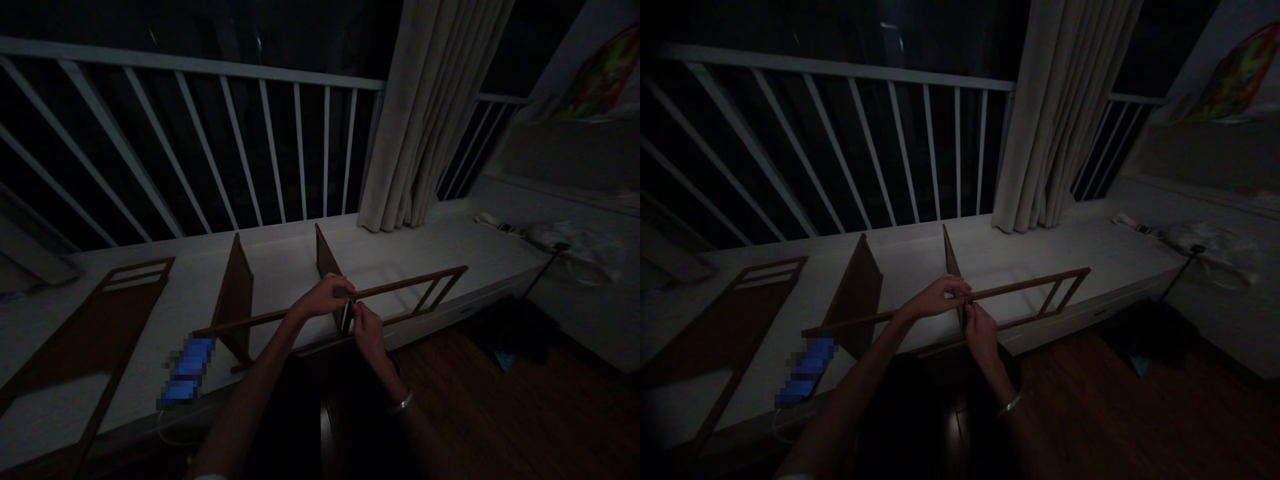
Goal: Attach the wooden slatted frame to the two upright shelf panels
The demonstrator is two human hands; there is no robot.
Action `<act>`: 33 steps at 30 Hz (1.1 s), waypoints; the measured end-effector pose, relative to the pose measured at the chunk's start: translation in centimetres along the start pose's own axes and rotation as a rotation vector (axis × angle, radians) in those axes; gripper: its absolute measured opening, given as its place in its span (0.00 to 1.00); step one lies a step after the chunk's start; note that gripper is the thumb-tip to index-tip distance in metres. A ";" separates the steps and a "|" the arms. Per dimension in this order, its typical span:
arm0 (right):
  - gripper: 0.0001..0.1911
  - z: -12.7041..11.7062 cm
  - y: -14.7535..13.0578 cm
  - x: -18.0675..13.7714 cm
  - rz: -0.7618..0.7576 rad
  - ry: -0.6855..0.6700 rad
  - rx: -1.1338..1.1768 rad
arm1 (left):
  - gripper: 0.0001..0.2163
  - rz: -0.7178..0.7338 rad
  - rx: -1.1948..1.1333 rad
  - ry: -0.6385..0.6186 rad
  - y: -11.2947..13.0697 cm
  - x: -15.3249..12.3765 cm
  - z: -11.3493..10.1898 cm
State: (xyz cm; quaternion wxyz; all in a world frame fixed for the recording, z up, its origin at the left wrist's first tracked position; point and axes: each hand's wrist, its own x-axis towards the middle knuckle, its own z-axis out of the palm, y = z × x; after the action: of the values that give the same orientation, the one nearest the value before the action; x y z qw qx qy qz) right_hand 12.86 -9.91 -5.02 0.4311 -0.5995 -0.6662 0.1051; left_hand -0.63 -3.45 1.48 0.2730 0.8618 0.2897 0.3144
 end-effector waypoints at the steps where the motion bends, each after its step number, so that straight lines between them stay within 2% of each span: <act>1: 0.20 -0.2 -0.2 0.0 0.000 0.005 0.003 | 0.10 0.001 0.002 0.005 0.1 0.0 0.0; 7: 0.17 -1.2 -1.5 0.4 0.024 0.009 -0.013 | 0.10 -0.006 0.031 0.011 0.6 -0.1 0.1; 14: 0.18 -1.0 -0.9 1.2 0.061 0.001 0.039 | 0.09 0.017 0.076 0.052 0.5 0.0 0.7; 23: 0.14 -1.5 -1.0 0.8 -0.101 0.051 -0.076 | 0.11 0.010 0.079 0.037 1.0 -0.2 0.5; 30: 0.17 -1.2 -0.8 1.4 0.064 0.000 0.173 | 0.11 0.033 0.080 0.035 0.6 -0.1 0.6; 33: 0.15 -1.6 -1.1 0.3 0.047 -0.036 0.165 | 0.10 0.029 0.091 0.047 0.4 -0.1 0.7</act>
State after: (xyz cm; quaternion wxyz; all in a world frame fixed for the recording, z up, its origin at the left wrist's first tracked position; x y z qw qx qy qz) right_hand 13.22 -10.56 -3.15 0.4641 -0.5754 -0.6488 0.1804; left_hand -0.08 -4.04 1.26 0.2218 0.8700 0.2974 0.3248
